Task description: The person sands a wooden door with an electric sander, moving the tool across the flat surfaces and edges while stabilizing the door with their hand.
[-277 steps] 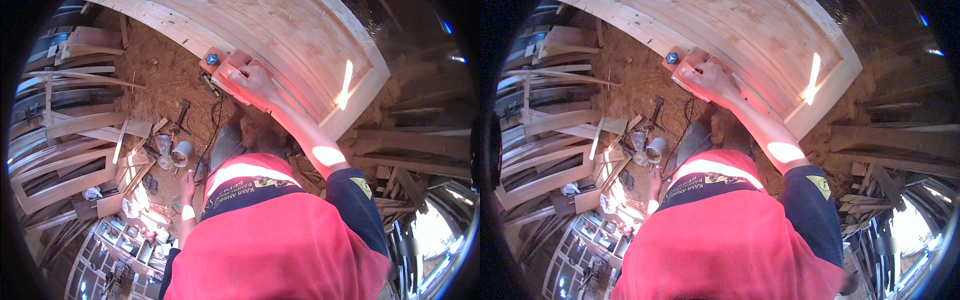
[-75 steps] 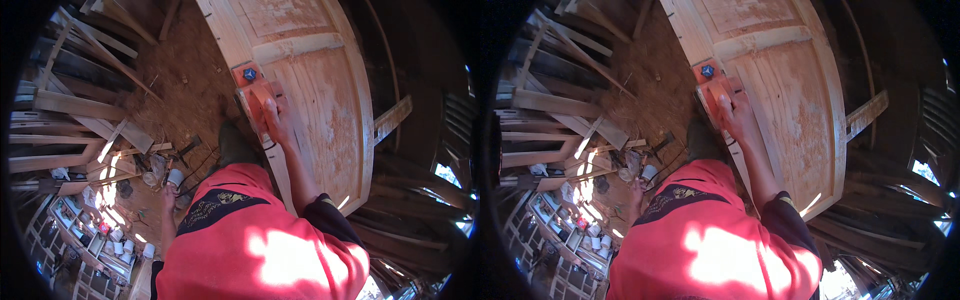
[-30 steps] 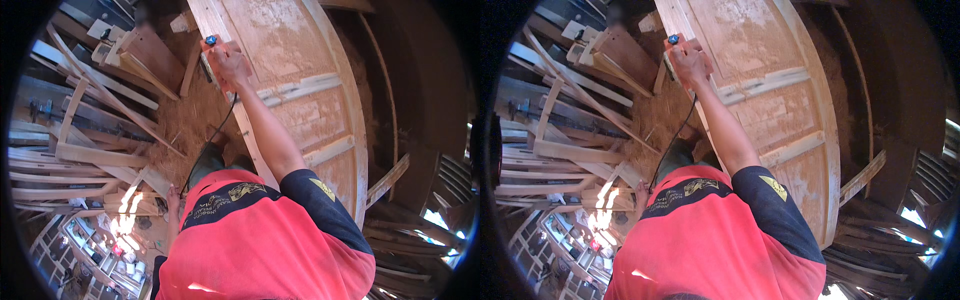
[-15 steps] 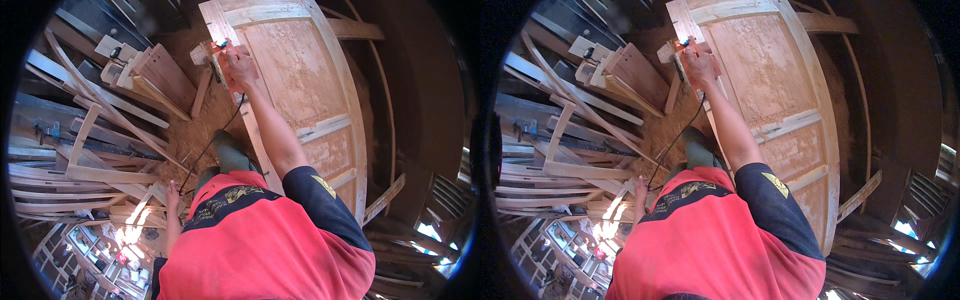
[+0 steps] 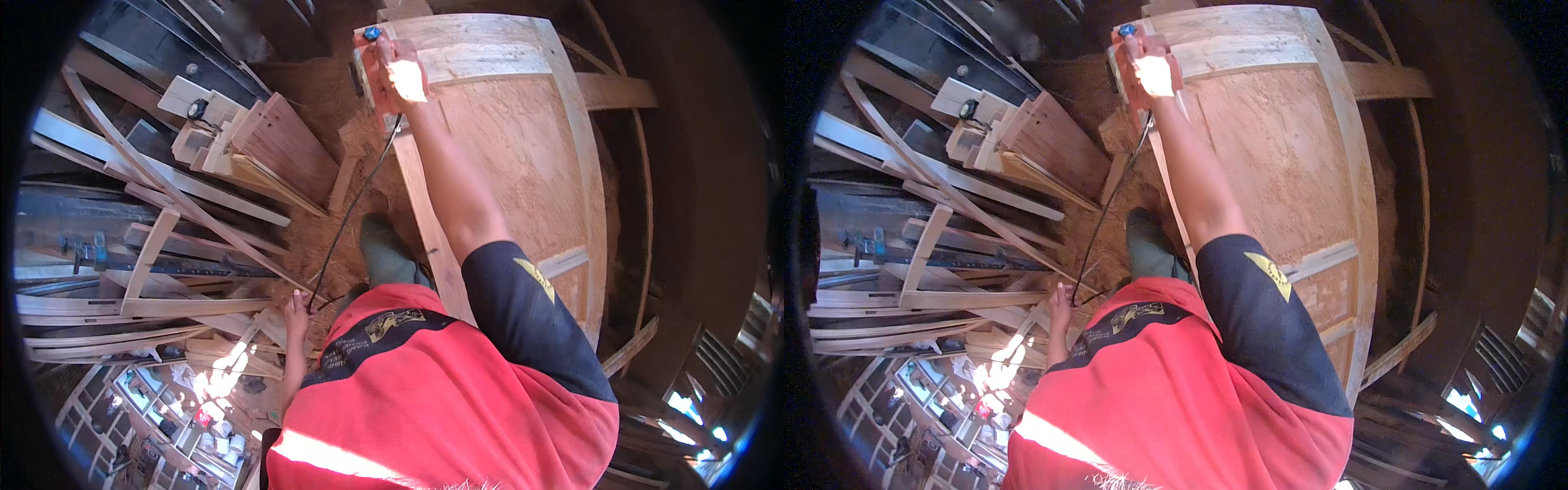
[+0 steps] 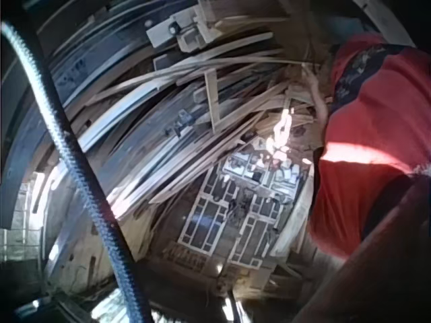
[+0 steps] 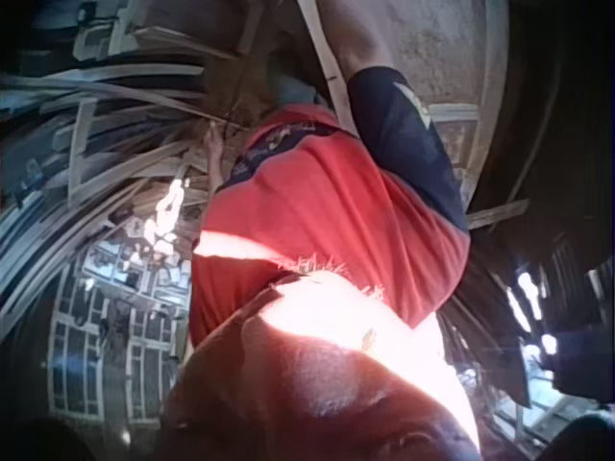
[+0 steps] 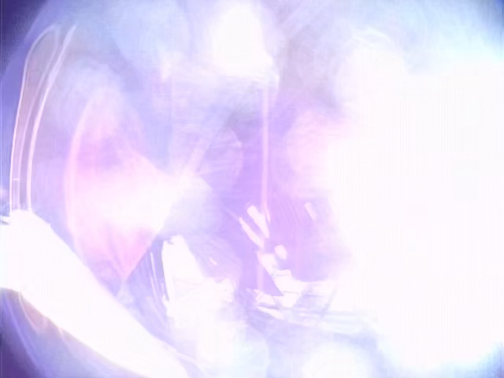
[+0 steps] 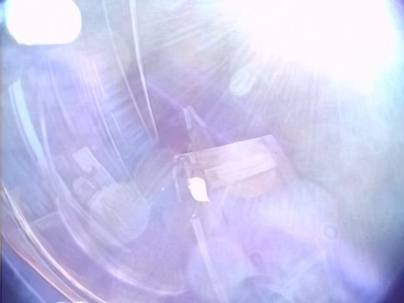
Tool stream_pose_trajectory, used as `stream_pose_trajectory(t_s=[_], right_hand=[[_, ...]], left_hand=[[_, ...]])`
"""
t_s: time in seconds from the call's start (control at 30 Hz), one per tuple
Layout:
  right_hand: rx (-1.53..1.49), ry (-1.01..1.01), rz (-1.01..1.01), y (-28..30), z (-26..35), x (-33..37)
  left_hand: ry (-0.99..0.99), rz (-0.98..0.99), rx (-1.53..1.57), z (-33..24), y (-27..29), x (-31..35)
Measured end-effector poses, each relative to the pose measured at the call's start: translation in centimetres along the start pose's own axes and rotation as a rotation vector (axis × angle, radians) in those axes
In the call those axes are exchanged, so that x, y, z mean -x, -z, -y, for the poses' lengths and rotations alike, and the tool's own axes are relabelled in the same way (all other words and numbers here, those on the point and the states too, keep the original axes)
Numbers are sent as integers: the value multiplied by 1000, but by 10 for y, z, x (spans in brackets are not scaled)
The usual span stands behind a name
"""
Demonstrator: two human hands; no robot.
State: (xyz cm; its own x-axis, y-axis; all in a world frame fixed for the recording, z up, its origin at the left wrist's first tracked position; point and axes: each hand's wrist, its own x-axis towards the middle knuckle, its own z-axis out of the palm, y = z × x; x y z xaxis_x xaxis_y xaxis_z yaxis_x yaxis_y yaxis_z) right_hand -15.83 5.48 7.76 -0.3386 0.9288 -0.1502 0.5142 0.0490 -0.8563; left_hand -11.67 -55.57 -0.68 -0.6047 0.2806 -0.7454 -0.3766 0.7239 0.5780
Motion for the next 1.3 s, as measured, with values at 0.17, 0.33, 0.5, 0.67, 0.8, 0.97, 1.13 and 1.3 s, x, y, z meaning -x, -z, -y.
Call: stream_pose_trajectory(t_s=[0.17,0.33,0.5,0.67,0.8,0.97,1.13,1.3], right_hand=[[-65,221,0,9,71,-40],[-27,242,-14,21,30,-45],[106,188,102,92,-32,113],[61,153,-21,196,-124,349],[-119,-370,107,249,-180,519],[-250,-422,63,261,-205,579],[-282,-355,84,238,-180,519],[-174,-138,91,208,-156,421]], left_hand=[[-73,-32,106,-66,-10,-7],[-117,16,157,-81,-9,5],[86,-5,-47,2,40,20],[87,92,-313,84,67,4],[-12,218,-363,80,59,2],[-144,328,-491,14,15,22],[-187,247,-478,25,45,11],[-68,216,-397,44,77,11]])
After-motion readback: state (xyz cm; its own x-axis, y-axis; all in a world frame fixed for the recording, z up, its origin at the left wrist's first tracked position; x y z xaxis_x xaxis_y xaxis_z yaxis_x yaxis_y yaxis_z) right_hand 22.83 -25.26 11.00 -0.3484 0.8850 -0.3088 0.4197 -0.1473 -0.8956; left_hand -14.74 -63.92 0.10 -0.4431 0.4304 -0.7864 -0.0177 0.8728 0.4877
